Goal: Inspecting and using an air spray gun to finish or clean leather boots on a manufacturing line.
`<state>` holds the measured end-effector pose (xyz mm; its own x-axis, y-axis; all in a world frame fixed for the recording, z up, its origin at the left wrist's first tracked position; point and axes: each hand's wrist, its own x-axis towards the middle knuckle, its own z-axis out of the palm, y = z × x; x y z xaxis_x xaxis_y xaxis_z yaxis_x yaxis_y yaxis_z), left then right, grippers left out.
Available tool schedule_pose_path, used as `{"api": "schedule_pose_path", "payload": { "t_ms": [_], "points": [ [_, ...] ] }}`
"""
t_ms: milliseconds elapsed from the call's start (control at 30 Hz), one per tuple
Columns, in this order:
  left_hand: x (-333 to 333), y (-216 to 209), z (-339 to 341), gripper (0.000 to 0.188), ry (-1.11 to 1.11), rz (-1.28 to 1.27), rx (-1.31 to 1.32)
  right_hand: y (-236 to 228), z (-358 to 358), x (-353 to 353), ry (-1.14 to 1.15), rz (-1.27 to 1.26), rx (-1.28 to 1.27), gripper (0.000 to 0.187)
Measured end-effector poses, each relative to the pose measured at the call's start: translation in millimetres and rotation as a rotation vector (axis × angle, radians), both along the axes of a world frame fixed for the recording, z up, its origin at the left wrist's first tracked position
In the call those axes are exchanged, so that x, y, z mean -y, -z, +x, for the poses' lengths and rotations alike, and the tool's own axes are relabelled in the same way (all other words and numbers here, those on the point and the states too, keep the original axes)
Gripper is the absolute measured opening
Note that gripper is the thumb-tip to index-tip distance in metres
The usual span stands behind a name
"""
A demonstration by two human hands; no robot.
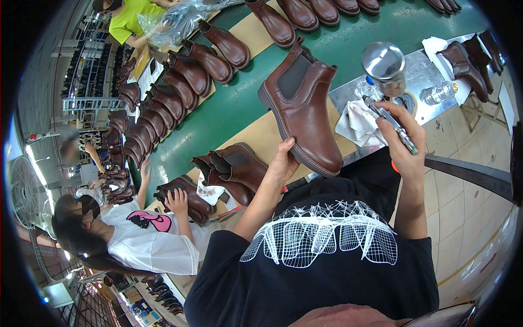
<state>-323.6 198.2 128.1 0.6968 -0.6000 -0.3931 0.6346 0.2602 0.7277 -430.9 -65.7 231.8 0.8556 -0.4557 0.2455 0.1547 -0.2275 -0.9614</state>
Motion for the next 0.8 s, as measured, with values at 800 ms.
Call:
{"api": "schedule_pose_path", "payload": {
  "t_ms": [800],
  "points": [
    [-35.0, 66.7, -55.3, 0.076, 0.149, 0.145, -0.209, 183.5, -19.0, 111.4, 0.502, -0.397, -0.08, 0.026]
  ]
}}
